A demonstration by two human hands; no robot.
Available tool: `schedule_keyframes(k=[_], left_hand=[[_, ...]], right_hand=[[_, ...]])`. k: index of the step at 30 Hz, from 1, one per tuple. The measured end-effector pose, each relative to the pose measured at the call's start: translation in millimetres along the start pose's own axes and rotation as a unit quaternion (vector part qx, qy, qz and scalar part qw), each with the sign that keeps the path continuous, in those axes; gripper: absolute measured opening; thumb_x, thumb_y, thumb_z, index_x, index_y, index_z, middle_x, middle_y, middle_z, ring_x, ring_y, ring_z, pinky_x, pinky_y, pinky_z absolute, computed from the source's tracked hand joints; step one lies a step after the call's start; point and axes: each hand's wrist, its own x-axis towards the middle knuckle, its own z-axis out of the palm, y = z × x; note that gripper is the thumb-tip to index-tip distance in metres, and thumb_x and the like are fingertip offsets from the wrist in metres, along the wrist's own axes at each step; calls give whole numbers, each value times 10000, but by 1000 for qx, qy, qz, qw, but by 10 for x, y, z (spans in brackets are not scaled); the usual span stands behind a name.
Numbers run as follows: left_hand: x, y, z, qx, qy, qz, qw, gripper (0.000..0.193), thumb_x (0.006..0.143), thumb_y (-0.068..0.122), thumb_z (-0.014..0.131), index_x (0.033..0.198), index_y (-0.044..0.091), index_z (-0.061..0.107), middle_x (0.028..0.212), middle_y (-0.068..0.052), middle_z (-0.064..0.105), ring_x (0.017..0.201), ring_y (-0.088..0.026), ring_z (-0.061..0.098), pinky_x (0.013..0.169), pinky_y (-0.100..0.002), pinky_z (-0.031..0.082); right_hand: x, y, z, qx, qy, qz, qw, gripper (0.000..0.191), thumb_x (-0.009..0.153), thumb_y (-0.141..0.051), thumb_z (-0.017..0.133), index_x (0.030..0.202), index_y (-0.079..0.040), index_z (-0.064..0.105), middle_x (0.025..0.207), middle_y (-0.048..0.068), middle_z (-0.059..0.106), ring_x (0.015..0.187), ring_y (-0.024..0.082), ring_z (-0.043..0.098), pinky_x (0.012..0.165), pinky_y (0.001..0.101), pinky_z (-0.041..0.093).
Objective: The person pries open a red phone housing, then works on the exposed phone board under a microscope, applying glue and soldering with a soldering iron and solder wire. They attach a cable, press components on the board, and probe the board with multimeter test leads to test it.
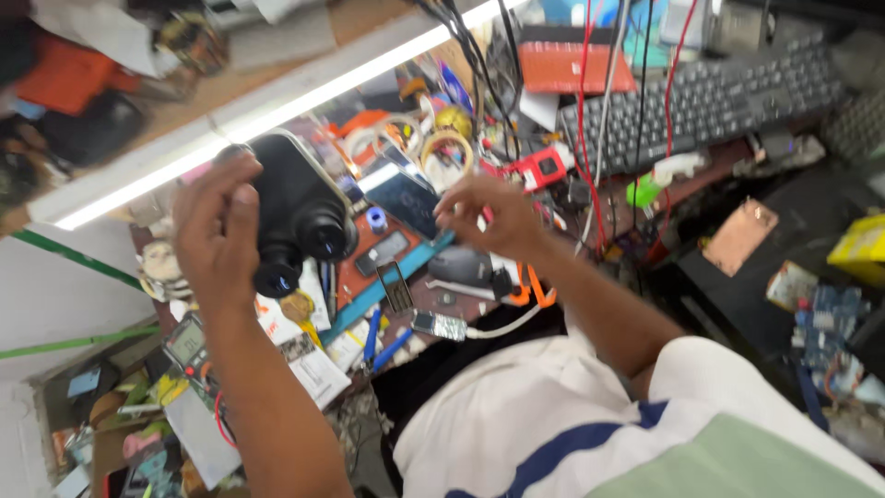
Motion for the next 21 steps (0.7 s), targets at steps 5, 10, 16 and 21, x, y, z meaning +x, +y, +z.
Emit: schedule_keyframes(k=[5, 10, 16, 21], left_hand=[[14, 222, -70, -132, -19, -47, 990, 212, 1010, 164, 633, 1165, 28, 686, 1286, -78, 645, 1269, -178, 578, 1081, -303, 463], [-255, 467, -37, -115, 78, 32, 990, 254, 1124, 223, 649, 1169, -24, 689, 1231, -152, 712, 1193, -229, 664, 1079, -325, 508], [-1218, 758, 624, -186, 182, 95, 961, 252, 1087, 237, 591, 1017, -5, 576, 1113, -234, 672, 923, -279, 702, 791, -405, 612], [-1814, 977, 1589, -111, -17, 85, 990, 494, 1147, 407, 465, 1467, 30, 458, 1544, -267, 436, 1477, -430, 443, 1251, -523, 364]], right_hand=[[-267, 118, -957, -161, 33, -13, 986, 119, 983, -103, 765, 1094, -64, 744, 1034, 53, 728, 837, 55, 679, 692, 191, 544], [-640, 301, -1222, 15, 193, 42, 980, 88, 1080, -121, 725, 1120, -45, 705, 1032, 40, 727, 892, 54, 687, 757, 220, 555], [-1005, 318, -572, 34, 86, 143, 985, 115, 1004, -107, 706, 1081, -23, 719, 972, 52, 705, 796, 65, 657, 693, 226, 529], [-1548, -16, 109, 207, -74, 26, 975, 792, 1080, -568, 567, 1622, -64, 286, 1701, 153, 295, 1566, 240, 364, 1264, 405, 358]])
